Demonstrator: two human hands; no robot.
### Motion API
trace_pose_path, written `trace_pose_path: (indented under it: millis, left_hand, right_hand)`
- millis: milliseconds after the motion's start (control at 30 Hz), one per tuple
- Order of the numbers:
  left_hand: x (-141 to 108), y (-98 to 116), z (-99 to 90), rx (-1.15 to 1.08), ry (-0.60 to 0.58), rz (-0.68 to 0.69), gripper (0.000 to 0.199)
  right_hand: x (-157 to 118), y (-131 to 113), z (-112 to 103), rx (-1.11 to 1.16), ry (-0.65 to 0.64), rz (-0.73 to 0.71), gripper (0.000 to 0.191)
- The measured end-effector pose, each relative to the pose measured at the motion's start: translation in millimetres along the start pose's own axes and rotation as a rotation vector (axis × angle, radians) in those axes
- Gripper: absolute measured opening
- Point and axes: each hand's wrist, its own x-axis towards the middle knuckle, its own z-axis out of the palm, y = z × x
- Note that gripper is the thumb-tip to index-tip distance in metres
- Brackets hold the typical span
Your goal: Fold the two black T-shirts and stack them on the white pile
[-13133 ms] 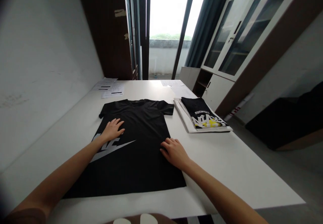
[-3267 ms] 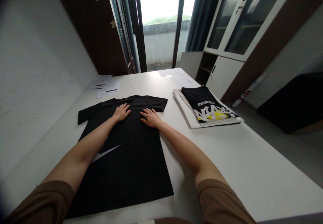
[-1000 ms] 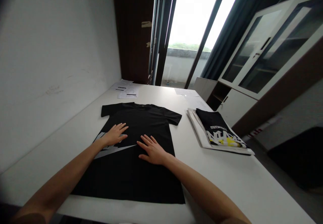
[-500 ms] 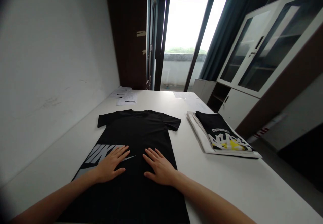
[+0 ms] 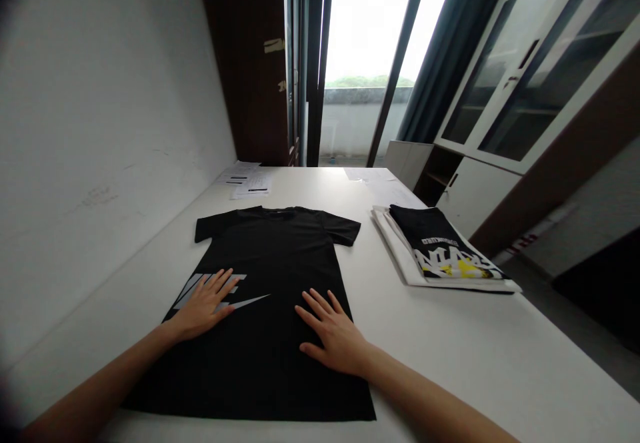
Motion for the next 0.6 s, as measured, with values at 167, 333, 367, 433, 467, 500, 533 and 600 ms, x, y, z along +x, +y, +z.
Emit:
trace_pose_path:
  millis: [167,333,367,433,467,500,533,600]
  left_hand:
    - [17.6,-6.6,3.3,0.017,-0.007,0.018,0.072]
    - [29.1,-16.4,3.2,0.022,-0.019,0.043,0.072]
    - [29.7,-17.1,3.1,0.024,-0.017,0.043,0.071]
    - [29.4,-16.8,2.7,0.03,-0.013,0.039,0.07]
    - [28.6,-16.2,2.6,0.033,-0.01,0.036,0.069]
    - [27.5,-15.4,2.6,0.035,-0.004,0.03,0.068]
    - [26.2,-14.7,2.8,0.038,0.004,0.023,0.068]
    - [23.5,-14.5,3.4,0.042,0.017,0.012,0.068]
  right_hand:
    - [-1.7,-4.6,9.4,-0.009,0.034,0.042,0.078]
    - [1.6,-7.7,11.0,0.005,0.039,0.056,0.076]
    - [2.6,-7.7,10.9,0.006,0.038,0.057,0.076]
    - [4.7,-6.5,10.6,0.004,0.043,0.062,0.074]
    - [5.6,-5.5,10.4,0.003,0.046,0.065,0.074]
    - [6.2,-4.2,10.2,0.003,0.049,0.066,0.073]
    - [6.6,-2.8,9.8,0.003,0.05,0.065,0.072]
    - [6.3,-0.1,8.7,0.005,0.046,0.055,0.071]
